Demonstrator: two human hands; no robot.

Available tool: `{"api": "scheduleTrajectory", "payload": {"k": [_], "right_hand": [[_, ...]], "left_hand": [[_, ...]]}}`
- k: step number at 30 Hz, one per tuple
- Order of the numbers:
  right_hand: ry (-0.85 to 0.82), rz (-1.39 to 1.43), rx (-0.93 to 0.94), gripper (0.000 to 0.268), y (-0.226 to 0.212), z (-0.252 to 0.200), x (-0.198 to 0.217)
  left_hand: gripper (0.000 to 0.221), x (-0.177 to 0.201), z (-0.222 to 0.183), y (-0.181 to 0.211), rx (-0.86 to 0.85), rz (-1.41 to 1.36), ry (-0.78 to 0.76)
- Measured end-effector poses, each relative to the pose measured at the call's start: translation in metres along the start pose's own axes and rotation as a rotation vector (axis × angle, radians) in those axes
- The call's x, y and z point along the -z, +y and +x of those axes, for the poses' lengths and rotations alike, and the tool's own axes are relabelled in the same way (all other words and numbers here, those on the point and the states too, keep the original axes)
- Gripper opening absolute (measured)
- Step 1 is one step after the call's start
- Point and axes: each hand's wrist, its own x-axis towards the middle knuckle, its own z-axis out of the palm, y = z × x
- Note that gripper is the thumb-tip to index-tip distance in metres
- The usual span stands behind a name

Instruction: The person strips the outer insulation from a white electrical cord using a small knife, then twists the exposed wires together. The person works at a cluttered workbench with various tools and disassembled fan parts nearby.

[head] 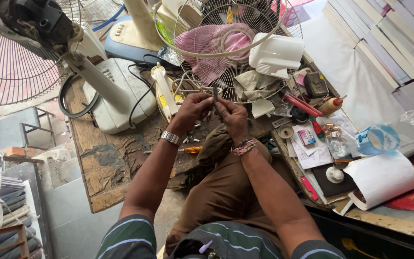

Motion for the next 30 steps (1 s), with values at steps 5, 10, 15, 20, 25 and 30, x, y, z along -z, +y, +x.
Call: {"api": "scheduleTrajectory", "payload": {"k": [5, 10, 15, 20, 25, 30], "right_hand": [[0.061, -0.009, 0.032, 0.031, -0.006, 0.003, 0.000], [0.194, 0.148, -0.052, 0.033, -0.009, 0.006, 0.004], [0.094, 0.077, -0.016, 0.033, -0.003, 0.004, 0.002], [0.023, -0.029, -0.017, 0.032, -0.001, 0.003, 0.003], [-0.020, -0.245, 0.106, 0.029, -0.008, 0.004, 0.003], [-0.069, -0.095, 0.061, 0.030, -0.003, 0.003, -0.001]], "left_hand": [[0.021, -0.001, 0.004, 0.005, -0.058, -0.054, 0.017], [0.021, -0.004, 0.003, 0.005, -0.023, -0.002, 0.026], [0.022, -0.006, 0.003, 0.007, -0.034, 0.024, -0.006], [0.023, -0.002, -0.002, 0.014, -0.015, 0.173, 0.004], [0.022, -0.001, -0.013, 0.022, 0.003, 0.189, 0.049], [0.023, 0.005, -0.016, 0.021, -0.002, 0.248, 0.000]]}}
